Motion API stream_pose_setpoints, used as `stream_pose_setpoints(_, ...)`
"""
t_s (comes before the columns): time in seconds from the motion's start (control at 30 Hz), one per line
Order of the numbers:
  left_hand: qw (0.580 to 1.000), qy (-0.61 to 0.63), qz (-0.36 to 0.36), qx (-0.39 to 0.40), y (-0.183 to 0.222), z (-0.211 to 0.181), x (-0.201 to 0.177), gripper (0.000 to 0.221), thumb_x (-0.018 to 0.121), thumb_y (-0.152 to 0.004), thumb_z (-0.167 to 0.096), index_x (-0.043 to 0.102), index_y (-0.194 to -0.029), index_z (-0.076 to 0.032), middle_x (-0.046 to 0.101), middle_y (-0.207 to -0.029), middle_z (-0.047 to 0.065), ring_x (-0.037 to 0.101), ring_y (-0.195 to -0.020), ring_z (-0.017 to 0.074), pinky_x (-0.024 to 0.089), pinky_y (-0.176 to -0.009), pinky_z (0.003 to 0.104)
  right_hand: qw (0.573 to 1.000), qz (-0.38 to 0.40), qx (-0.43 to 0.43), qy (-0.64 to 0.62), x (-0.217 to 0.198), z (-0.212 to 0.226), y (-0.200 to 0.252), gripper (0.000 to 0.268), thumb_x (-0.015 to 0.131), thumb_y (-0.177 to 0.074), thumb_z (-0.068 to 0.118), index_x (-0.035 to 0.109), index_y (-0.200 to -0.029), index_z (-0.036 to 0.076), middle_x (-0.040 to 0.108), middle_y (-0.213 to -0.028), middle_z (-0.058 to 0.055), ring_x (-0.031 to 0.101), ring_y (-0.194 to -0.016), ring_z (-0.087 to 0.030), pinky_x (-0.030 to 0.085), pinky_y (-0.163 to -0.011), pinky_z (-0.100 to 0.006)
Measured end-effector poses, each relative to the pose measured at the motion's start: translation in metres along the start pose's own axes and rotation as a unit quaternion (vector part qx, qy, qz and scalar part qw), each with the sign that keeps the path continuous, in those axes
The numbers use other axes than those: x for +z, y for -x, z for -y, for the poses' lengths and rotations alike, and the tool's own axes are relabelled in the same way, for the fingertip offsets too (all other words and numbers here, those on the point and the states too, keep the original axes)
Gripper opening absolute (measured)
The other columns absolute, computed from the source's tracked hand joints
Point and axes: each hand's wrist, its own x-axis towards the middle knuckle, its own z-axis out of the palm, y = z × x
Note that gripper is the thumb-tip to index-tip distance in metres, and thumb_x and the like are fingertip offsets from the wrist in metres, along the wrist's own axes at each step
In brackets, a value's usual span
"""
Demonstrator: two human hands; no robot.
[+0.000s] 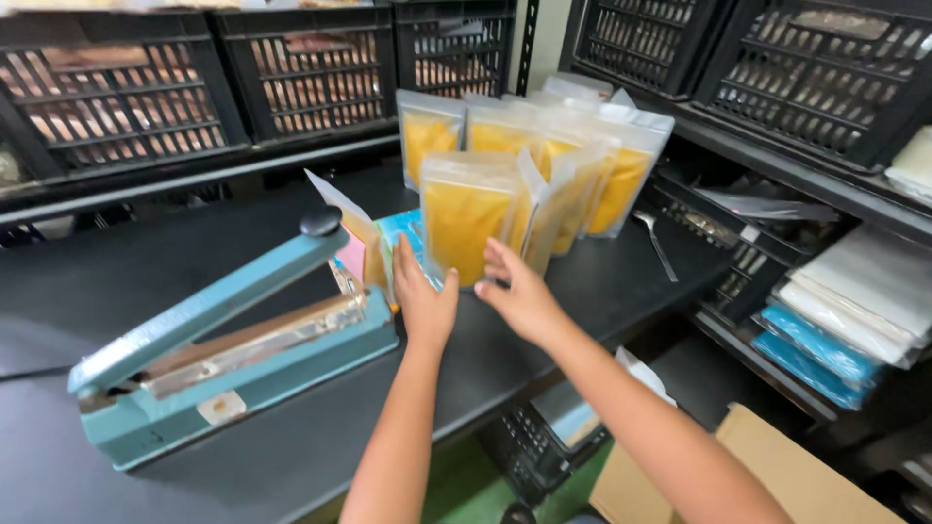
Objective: The person takes sealed plastic pouches filled with a yellow food substance from a table and places them into a cardboard box.
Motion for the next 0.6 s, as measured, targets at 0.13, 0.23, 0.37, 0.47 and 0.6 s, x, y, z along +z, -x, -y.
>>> stream_pose_setpoints(0.13, 0.999, -0.002, 0.003, -0.041, -0.012, 0.026, 0.014, 0.109, 0.083, -0.082, -0.030, 0.016, -0.165, -0.008, 0.027, -0.159, 0.035, 0.029, -0.150, 0.0486, 0.023, -0.123, 0.058, 0.999, -0.032, 0.020, 0.005, 0.024, 0.004, 0.008, 0.082, 0.069, -0.088, 0.002, 0.029, -0.159, 0.000, 0.041, -0.153, -0.034, 0.048, -0.138, -0.048, 0.050, -0.107, -0.052)
stream_pose_setpoints(0.23, 0.998, 0.026, 0.030, -0.047, -0.019, 0.018, 0.014, 0.112, 0.084, -0.083, -0.033, 0.012, -0.166, -0.011, 0.027, -0.161, 0.031, 0.030, -0.149, 0.0474, 0.025, -0.122, 0.058, 0.995, -0.086, -0.016, 0.050, 0.033, 0.006, 0.014, 0.078, 0.065, -0.087, -0.002, 0.031, -0.157, -0.003, 0.040, -0.151, -0.033, 0.043, -0.140, -0.049, 0.048, -0.108, -0.056)
stream_pose_setpoints(0.37, 0.993, 0.015, 0.076, -0.085, -0.024, 0.004, 0.008, 0.120, 0.087, -0.080, -0.040, 0.008, -0.167, -0.019, 0.046, -0.150, 0.025, 0.043, -0.142, 0.0424, 0.033, -0.118, 0.055, 0.989, -0.129, -0.029, 0.073, 0.042, -0.010, 0.011, 0.081, 0.067, -0.085, -0.003, 0.033, -0.158, 0.002, 0.037, -0.150, -0.028, 0.043, -0.141, -0.045, 0.050, -0.108, -0.050)
stream_pose_setpoints(0.47, 0.993, -0.008, 0.073, -0.088, -0.023, 0.001, 0.000, 0.114, 0.088, -0.079, -0.037, 0.016, -0.165, -0.020, 0.063, -0.131, 0.017, 0.053, -0.131, 0.0373, 0.039, -0.111, 0.052, 0.987, -0.148, -0.029, 0.064, 0.045, -0.011, 0.008, 0.084, 0.068, -0.084, -0.003, 0.032, -0.159, 0.006, 0.035, -0.151, -0.024, 0.043, -0.142, -0.042, 0.051, -0.108, -0.048)
stream_pose_setpoints(0.6, 0.994, -0.032, 0.080, -0.069, -0.025, 0.008, 0.006, 0.081, 0.092, -0.069, -0.049, 0.064, -0.137, -0.013, 0.074, -0.111, 0.006, 0.063, -0.117, 0.0259, 0.048, -0.104, 0.044, 0.983, -0.170, -0.024, 0.067, 0.043, -0.009, 0.010, 0.090, 0.069, -0.084, -0.003, 0.026, -0.161, 0.005, 0.029, -0.156, -0.025, 0.036, -0.146, -0.044, 0.047, -0.111, -0.050)
